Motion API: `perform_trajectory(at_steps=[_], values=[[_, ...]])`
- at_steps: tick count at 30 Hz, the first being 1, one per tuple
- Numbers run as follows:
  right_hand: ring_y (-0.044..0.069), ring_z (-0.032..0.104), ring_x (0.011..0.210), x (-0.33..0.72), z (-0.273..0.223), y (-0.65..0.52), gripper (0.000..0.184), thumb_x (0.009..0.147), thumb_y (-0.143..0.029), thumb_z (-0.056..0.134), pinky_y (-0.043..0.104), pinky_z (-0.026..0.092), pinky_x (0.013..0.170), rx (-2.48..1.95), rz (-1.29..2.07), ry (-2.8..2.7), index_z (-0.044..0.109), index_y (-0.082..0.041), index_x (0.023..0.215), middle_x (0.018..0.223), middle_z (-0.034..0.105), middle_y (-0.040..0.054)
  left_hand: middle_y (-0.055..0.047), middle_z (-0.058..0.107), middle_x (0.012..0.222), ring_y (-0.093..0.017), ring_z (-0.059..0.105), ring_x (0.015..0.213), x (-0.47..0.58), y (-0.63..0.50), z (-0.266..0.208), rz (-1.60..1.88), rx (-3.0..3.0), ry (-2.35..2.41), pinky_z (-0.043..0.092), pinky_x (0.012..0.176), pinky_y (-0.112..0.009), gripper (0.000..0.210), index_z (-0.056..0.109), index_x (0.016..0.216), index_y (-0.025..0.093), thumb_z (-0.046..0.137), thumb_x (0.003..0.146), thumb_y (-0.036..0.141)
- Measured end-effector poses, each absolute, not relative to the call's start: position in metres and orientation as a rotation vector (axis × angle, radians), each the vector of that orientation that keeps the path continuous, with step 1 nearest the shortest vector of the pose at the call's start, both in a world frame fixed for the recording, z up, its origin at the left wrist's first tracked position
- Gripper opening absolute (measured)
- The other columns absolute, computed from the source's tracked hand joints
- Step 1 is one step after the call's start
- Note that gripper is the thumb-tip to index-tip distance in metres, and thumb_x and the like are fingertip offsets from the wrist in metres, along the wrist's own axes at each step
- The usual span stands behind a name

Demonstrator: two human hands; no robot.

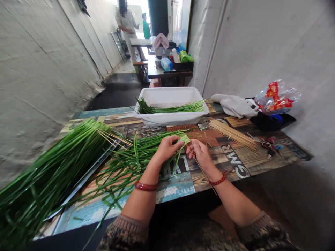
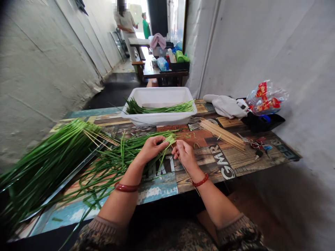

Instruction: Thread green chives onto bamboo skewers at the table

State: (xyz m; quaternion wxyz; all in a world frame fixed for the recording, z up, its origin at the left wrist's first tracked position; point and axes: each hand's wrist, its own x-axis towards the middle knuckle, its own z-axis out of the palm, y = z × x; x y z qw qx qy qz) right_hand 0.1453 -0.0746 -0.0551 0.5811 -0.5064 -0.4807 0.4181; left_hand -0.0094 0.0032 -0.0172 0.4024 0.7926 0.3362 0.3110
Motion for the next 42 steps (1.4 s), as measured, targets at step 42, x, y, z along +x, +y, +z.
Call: perform_trajectory(at_steps=[42], values=[[0.007,0.038,0.032,0.138,-0.055,-0.068,0.034,0.081,-0.052,0.058,0.019,0.027,0.033,-1.308,1.061,-1.082,0.059,-0.019,0.074,0.046,0.050,-0.0061,-0.010,0.064,0.092,-0.028,0.057,0.090,0.009,-0.024,-0.020,0.493,2.855,1.521,0.039,0.079,-0.041,0.014,0.059,0.095,0.017,0.047,0.091,0.019]])
